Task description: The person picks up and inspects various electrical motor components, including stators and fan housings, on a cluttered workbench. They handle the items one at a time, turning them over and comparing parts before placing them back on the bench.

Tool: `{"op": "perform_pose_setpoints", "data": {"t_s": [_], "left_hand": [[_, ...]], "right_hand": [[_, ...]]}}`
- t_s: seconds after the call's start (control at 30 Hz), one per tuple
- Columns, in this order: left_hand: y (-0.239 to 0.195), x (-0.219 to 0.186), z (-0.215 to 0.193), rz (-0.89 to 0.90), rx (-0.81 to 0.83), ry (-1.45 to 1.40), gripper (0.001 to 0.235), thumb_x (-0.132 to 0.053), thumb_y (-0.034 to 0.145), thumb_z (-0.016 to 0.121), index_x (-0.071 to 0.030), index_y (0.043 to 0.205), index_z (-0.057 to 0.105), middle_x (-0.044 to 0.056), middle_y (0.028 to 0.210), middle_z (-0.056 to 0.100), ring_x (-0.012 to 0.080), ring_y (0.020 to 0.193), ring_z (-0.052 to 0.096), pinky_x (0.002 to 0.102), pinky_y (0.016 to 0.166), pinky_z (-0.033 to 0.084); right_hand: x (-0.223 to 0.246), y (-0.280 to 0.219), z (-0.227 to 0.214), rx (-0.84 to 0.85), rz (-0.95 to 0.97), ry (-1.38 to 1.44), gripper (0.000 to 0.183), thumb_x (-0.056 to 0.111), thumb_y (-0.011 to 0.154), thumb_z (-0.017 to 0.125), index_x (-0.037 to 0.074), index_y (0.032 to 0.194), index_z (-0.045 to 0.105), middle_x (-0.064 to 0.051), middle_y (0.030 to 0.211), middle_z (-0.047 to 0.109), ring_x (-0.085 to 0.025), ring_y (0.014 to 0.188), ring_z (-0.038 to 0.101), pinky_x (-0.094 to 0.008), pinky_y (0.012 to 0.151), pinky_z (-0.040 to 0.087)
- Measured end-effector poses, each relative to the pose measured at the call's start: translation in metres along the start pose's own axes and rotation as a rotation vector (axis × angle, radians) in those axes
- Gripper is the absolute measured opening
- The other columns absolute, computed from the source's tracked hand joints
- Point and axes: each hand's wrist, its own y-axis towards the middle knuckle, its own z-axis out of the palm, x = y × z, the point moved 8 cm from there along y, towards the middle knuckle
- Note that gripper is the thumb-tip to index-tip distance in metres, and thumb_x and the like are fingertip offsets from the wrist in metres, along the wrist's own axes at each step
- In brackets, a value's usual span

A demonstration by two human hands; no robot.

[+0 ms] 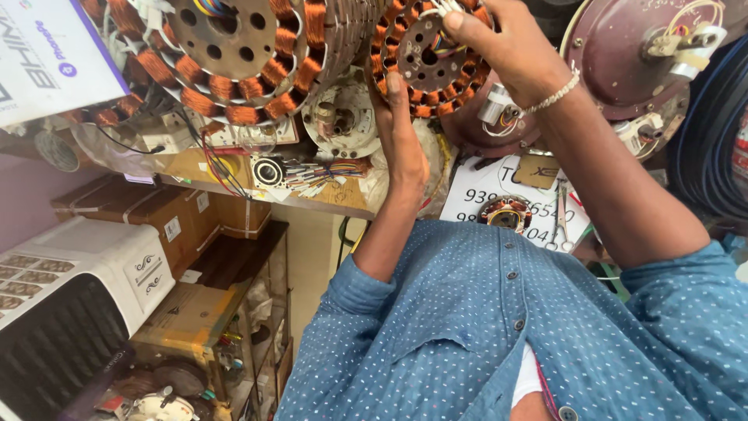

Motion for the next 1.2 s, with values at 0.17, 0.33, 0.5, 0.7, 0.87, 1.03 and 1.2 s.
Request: {"op": "perform_pose_setpoints", "data": {"t_s": [0.17,0.33,0.5,0.7,0.87,1.03,1.2], "left_hand": [[0.001,-0.006,-0.007,-0.026,0.006,0.043,0.084,-0.041,0.102,0.063,0.002,0.163,0.024,0.02,0.161,0.037,0.028,0.148,0.038,0.045,0.125,0.03],[-0.008,-0.01,-0.009,-0.005,0.046,0.163,0.084,-0.044,0.104,0.059,0.001,0.164,0.021,0.02,0.164,0.034,0.0279,0.152,0.037,0.044,0.128,0.031],[-0.008,-0.007,-0.019,0.052,0.088,0.094,0.09,-0.063,0.107,0.045,0.003,0.165,0.026,0.018,0.168,0.035,0.0266,0.157,0.034,0.042,0.133,0.024],[-0.025,0.047,-0.063,-0.221,-0.148,-0.111,0.085,-0.058,0.098,0.048,-0.005,0.162,0.029,0.019,0.163,0.037,0.0309,0.141,0.039,0.052,0.113,0.03],[-0.027,0.058,-0.05,0.066,-0.016,0.241,0.096,-0.016,0.087,0.069,-0.01,0.166,0.016,0.02,0.17,0.025,0.0317,0.149,0.039,0.049,0.119,0.037],[-0.009,0.042,-0.041,0.412,-0.033,0.813,0.11,-0.015,0.082,0.086,-0.004,0.163,0.011,0.03,0.165,0.024,0.0413,0.151,0.032,0.05,0.123,0.03],[0.001,0.041,-0.055,0.298,-0.1,1.034,0.108,-0.041,0.081,0.087,-0.009,0.161,0.022,0.025,0.15,0.055,0.0369,0.121,0.067,0.043,0.092,0.059]], "right_hand": [[-0.01,-0.002,0.007,-0.006,0.086,0.139,0.047,0.036,0.106,0.064,0.0,0.135,0.062,-0.001,0.118,0.069,-0.008,0.107,0.063,-0.028,0.098,0.054],[-0.016,-0.001,0.006,-0.015,0.077,-0.102,0.046,0.04,0.111,0.059,-0.001,0.131,0.065,-0.002,0.108,0.061,-0.009,0.099,0.053,-0.029,0.089,0.046],[-0.013,-0.008,0.002,0.042,-0.028,-0.233,0.055,0.047,0.115,0.05,-0.004,0.135,0.057,-0.004,0.116,0.064,-0.012,0.107,0.057,-0.031,0.096,0.05],[-0.022,-0.01,-0.016,0.126,0.042,-0.158,0.051,0.042,0.116,0.033,0.003,0.14,0.054,-0.007,0.126,0.065,-0.017,0.116,0.06,-0.032,0.103,0.049],[-0.034,-0.022,-0.015,0.103,0.084,0.109,0.058,0.017,0.1,0.054,0.01,0.155,0.041,-0.008,0.152,0.053,-0.025,0.141,0.05,-0.036,0.115,0.045],[-0.054,-0.02,-0.007,0.221,-0.122,-0.87,0.068,0.019,0.086,0.076,0.007,0.148,0.05,-0.022,0.141,0.057,-0.044,0.13,0.053,-0.047,0.11,0.043],[-0.07,0.007,-0.013,0.307,-0.467,-0.952,0.066,0.016,0.082,0.082,0.004,0.142,0.058,-0.028,0.146,0.052,-0.046,0.131,0.049,-0.051,0.112,0.042]]}}
